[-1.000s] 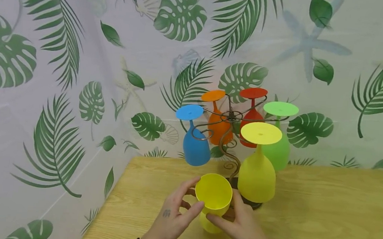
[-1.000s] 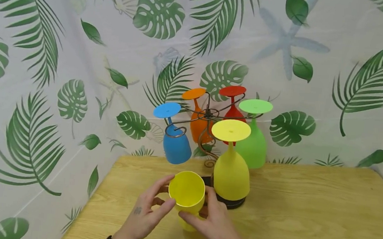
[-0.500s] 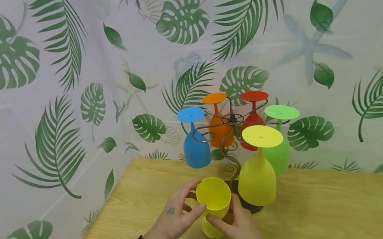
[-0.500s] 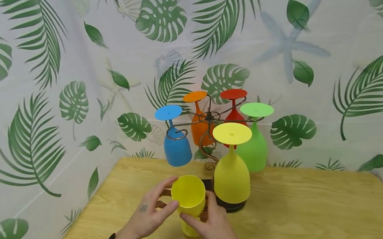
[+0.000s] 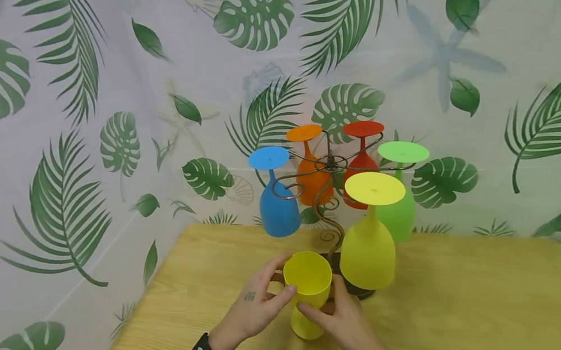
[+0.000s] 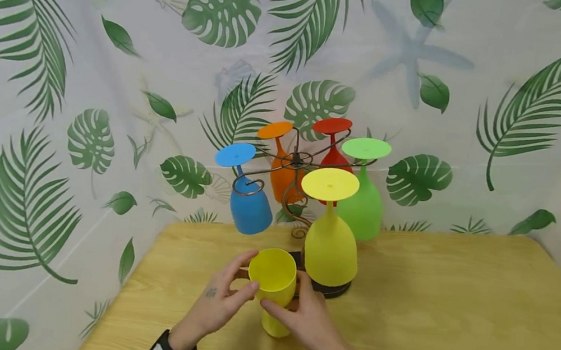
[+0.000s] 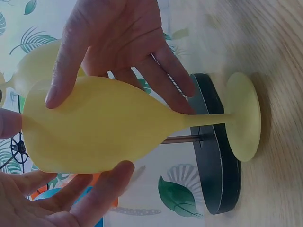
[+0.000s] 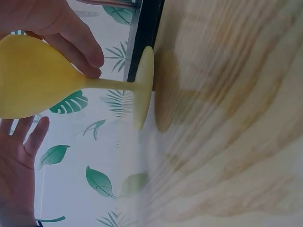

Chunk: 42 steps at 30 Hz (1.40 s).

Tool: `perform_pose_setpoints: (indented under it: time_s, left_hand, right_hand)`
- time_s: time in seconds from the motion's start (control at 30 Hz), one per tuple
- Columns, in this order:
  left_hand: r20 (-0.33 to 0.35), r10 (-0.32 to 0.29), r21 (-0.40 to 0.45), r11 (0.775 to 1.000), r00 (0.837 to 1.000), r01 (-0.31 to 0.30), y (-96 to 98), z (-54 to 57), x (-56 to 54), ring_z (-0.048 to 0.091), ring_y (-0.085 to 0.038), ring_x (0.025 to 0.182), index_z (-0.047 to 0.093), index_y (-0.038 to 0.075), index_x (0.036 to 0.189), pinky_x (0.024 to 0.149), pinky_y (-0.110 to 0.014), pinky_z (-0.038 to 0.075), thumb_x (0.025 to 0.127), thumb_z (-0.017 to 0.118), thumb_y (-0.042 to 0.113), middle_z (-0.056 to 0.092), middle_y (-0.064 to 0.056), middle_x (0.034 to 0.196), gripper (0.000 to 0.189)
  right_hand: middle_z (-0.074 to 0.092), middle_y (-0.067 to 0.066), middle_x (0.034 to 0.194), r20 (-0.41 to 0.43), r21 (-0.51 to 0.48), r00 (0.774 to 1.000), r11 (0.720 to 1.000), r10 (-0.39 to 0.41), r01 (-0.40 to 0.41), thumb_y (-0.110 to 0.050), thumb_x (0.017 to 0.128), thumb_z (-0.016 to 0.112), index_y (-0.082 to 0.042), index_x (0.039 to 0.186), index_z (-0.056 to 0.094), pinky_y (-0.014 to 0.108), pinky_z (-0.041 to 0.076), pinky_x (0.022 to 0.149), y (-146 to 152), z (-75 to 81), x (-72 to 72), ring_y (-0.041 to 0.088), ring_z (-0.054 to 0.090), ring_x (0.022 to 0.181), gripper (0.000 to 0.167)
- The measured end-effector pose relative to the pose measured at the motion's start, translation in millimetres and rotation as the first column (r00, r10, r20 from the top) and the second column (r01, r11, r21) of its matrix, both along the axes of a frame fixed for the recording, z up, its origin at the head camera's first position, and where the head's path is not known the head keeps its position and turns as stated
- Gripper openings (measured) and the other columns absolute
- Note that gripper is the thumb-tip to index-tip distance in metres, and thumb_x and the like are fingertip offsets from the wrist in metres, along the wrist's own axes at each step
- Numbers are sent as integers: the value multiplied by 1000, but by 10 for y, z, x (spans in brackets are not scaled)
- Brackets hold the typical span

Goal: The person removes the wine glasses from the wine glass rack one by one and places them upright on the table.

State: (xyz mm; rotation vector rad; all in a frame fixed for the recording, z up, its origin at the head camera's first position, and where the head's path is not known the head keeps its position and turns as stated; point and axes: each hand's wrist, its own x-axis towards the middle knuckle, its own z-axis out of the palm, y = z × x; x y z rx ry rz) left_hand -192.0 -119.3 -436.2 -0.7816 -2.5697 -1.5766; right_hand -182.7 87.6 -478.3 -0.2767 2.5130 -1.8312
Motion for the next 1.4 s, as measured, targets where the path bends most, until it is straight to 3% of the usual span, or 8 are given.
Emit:
perform_pose_setpoints:
  time_s: [0.23, 0.53, 0.8, 0.93, 1.13, 1.33, 1.4]
  left_hand:
    - [30, -4, -6, 1000, 1000, 4, -22, 7, -32, 58, -30, 119, 40, 11, 155, 79, -34, 63, 104, 56, 31, 54, -11, 142, 58]
    - [70, -39, -13, 999, 997, 40, 0, -44, -49, 57, -36, 122, 38, 6, 155, 82, -33, 62, 104, 55, 28, 51, -17, 147, 57]
    - [108, -48, -45, 998, 993, 53, -61, 20, -79, 56, -33, 124, 39, 10, 154, 99, -54, 53, 104, 56, 29, 51, -15, 147, 56]
    - [78, -27, -86, 996, 997, 34, -113, 62, -92, 53, -34, 128, 39, 11, 153, 104, -62, 46, 104, 57, 33, 53, -14, 145, 57]
    - [20, 35, -36, 999, 999, -34, -188, 165, -71, 44, -37, 140, 38, 9, 154, 110, -61, 43, 104, 60, 29, 45, -15, 153, 59]
    - [-83, 23, -14, 1000, 996, -24, -187, 315, -39, 42, -33, 145, 42, 7, 154, 112, -57, 44, 103, 60, 20, 43, -13, 158, 55]
    - [-123, 2, -30, 1000, 992, -6, -161, 358, -27, 41, -32, 146, 40, 6, 155, 112, -55, 44, 103, 61, 19, 42, -13, 159, 57]
  right_hand:
    - [63, 18, 131, -7, -12, 999, 999, 31, -31, -40, 87, 81, -3, 137, 43, 33, 62, 84, -27, -28, -66, 23, 71, 107, 72]
    - [63, 16, 129, -10, -9, 1000, 1000, -21, 21, -38, 83, 85, -6, 134, 45, 35, 61, 87, 3, -99, -33, 22, 70, 108, 72]
    - [65, 20, 128, -42, -10, 999, 1000, 10, -11, -37, 85, 84, -4, 135, 43, 33, 62, 83, -41, -114, -64, 21, 73, 101, 72]
    - [62, 23, 135, -7, 15, 994, 994, 112, -111, -39, 88, 81, 0, 143, 39, 42, 61, 87, 11, -100, -85, 29, 71, 109, 80]
    - [51, 33, 144, 29, 89, 954, 950, 297, -298, -36, 89, 80, 11, 152, 32, 58, 56, 93, 424, -41, -51, 50, 56, 128, 92]
    - [44, 40, 146, 1, 123, 941, 934, 338, -336, -28, 94, 75, 13, 150, 35, 65, 53, 94, 993, 102, -46, 60, 46, 130, 80]
    - [43, 40, 147, -5, 147, 940, 930, 341, -336, -27, 96, 73, 13, 153, 28, 66, 52, 95, 1148, 192, -37, 60, 46, 131, 83]
